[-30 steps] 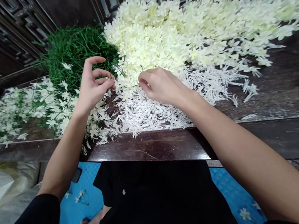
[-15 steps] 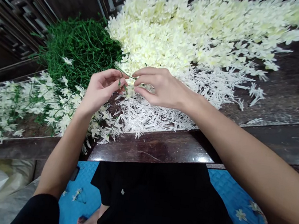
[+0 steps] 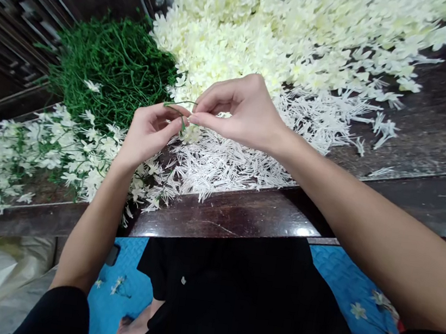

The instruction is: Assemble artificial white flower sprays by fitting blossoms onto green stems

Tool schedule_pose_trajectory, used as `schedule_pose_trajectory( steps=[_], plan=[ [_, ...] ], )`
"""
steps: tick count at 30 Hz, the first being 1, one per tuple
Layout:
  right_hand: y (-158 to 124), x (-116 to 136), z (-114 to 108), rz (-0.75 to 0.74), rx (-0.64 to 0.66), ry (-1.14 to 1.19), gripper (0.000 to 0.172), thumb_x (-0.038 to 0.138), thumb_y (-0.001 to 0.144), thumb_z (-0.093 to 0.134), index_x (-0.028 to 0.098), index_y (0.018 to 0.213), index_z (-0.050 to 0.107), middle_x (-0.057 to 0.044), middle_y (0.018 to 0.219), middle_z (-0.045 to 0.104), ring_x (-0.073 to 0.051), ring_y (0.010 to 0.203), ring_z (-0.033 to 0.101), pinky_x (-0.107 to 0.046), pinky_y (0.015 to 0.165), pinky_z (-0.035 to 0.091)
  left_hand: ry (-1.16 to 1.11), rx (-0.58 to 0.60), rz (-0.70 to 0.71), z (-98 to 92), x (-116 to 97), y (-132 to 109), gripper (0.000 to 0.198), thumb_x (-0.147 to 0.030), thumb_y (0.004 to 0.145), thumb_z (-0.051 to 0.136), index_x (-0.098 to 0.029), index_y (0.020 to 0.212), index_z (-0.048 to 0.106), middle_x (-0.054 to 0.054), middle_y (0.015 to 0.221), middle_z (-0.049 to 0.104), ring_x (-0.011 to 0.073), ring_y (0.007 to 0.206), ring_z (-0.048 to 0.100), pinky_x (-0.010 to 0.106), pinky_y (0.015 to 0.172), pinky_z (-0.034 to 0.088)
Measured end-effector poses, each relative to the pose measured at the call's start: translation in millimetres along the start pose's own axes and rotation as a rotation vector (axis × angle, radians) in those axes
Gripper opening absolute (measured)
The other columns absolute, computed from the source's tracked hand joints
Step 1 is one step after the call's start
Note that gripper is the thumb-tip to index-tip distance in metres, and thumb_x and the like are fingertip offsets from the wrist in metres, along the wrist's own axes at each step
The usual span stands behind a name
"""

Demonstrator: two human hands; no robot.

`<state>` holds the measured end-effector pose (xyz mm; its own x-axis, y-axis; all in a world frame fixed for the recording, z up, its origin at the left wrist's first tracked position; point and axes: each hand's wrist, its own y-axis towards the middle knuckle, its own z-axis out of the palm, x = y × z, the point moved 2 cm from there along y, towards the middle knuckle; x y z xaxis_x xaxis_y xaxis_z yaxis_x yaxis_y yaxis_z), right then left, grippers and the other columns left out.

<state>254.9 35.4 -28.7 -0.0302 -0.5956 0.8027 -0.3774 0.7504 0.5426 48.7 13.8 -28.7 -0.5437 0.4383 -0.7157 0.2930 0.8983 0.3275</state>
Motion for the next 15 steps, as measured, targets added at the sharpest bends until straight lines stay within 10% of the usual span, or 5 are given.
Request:
schedule_pose_trajectory(
  steps=[8,15],
  plan=[
    [5,4,-10,-0.016,-0.206,-0.078,0.021,0.035,0.077,0.094,0.033,0.069,0.075,-0.004,0.083,0.079,-0.026,0.082,0.072,-0.048,0.079,0.065,0.282,-0.042,0.103,-6.2,20,-1,0.053,-0.031,0.099,0.060,-0.026,0.152,0.053,0.010,0.145,0.069,0.0271,0.127,0.070,0.042,0.103,0.062],
    [1,-5,-1,-0.012,0.118,-0.205,0.010,0.042,0.086,0.082,0.033,0.082,0.079,-0.001,0.093,0.081,-0.028,0.095,0.075,-0.054,0.095,0.063,0.163,-0.119,0.111,-3.9,-3,-3,0.044,-0.042,0.100,0.066,-0.035,0.144,0.060,0.007,0.139,0.072,0.0221,0.116,0.074,0.035,0.094,0.066]
  ],
)
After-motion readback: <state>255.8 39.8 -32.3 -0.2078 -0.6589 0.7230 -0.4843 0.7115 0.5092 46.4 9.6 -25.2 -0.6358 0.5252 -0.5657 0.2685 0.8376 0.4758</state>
